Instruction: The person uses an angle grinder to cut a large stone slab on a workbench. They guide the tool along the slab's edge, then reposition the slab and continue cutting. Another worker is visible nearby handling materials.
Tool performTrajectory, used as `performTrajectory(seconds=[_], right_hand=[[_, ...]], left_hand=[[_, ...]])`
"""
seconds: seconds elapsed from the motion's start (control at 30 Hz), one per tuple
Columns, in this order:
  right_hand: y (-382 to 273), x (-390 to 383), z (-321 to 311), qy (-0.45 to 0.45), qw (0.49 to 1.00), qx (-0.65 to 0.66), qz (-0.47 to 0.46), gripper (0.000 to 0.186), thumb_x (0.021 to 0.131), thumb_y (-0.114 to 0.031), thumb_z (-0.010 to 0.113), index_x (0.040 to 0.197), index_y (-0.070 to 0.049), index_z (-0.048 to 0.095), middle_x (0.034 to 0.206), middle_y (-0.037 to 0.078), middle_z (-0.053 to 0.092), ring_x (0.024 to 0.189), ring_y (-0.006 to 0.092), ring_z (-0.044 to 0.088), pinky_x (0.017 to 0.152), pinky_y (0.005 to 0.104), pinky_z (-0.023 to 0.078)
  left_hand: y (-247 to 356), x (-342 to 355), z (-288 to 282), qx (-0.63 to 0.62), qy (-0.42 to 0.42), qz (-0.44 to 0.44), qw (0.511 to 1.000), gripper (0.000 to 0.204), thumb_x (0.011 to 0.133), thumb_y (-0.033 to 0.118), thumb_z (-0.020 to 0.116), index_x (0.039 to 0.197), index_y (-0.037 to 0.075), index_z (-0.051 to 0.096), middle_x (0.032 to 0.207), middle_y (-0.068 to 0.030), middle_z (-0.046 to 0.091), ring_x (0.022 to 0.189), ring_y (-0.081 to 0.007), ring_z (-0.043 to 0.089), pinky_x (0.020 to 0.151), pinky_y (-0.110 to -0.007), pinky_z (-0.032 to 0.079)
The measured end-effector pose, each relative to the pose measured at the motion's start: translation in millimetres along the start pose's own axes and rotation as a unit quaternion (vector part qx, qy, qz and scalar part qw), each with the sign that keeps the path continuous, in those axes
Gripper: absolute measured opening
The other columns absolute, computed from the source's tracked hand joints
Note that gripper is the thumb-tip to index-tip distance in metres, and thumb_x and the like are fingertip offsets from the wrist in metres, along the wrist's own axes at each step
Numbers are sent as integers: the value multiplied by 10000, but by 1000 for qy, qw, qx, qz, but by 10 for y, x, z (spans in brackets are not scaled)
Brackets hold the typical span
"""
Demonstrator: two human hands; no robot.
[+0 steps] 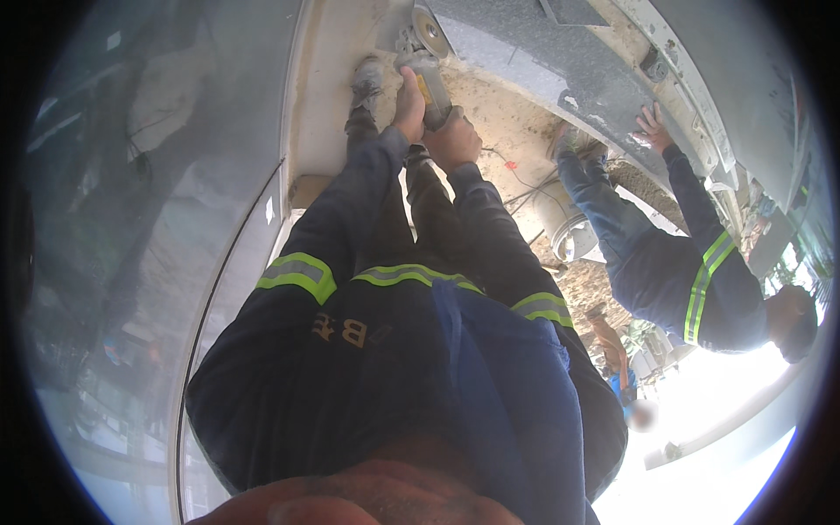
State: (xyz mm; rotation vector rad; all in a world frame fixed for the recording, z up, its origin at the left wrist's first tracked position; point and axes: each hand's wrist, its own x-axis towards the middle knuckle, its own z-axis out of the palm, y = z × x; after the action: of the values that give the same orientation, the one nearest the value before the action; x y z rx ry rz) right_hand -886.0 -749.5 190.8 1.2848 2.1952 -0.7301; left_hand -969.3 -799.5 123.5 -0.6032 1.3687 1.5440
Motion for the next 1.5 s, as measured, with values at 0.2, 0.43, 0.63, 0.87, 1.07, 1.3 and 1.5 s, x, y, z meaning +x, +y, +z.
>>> performTrajectory(seconds=[0.2,0.43,0.63,0.87,1.07,1.3,1.5], right_hand=[[94,-57,-70,-8,1000,3,-8,626,781,-454,827,1111,36,617,960,273,754,938,465,746,849,553,578],[181,-80,-135,-8,1000,23,-16,607,776,-437,831,1115,20,620,961,267,757,940,463,747,851,546,581],[274,-97,-131,-22,999,21,-10,585,780,-397,824,1132,18,610,978,265,758,955,460,746,868,547,578],[332,-142,-163,-37,999,24,-12,586,776,-387,825,1136,18,601,1001,259,757,971,453,746,875,541,578],[395,-151,-163,-36,999,37,-9,659,757,-470,850,1126,16,602,1010,262,755,976,452,744,870,537,580],[495,-152,-69,-1,999,28,-24,652,733,-515,872,1074,-10,638,968,235,766,929,426,755,834,526,582],[487,-202,-138,-54,998,37,-12,693,764,-496,845,1150,22,595,1042,264,744,985,448,740,875,526,581]], left_hand=[[-198,4,15,18,23,12,999,989,1025,812,286,1539,-18,442,1425,-153,587,1322,-269,563,1091,-428,484],[-243,-61,92,19,19,33,999,966,1027,807,283,1549,9,443,1437,-155,578,1313,-280,574,1096,-437,487],[-221,-173,154,9,14,4,1000,899,1072,745,252,1592,26,399,1501,-178,535,1369,-302,531,1129,-440,448],[-319,-187,125,32,11,31,999,904,1070,748,256,1590,22,400,1487,-181,538,1350,-306,545,1109,-433,467],[-253,-314,203,24,14,20,999,944,1033,799,289,1560,29,433,1470,-155,548,1308,-298,580,1062,-436,520],[-354,-284,195,27,20,43,999,936,1044,784,291,1561,16,430,1468,-154,554,1313,-289,575,1075,-424,501],[-395,-304,165,31,16,33,999,918,1052,772,297,1560,20,438,1470,-144,557,1314,-284,573,1077,-418,496]])
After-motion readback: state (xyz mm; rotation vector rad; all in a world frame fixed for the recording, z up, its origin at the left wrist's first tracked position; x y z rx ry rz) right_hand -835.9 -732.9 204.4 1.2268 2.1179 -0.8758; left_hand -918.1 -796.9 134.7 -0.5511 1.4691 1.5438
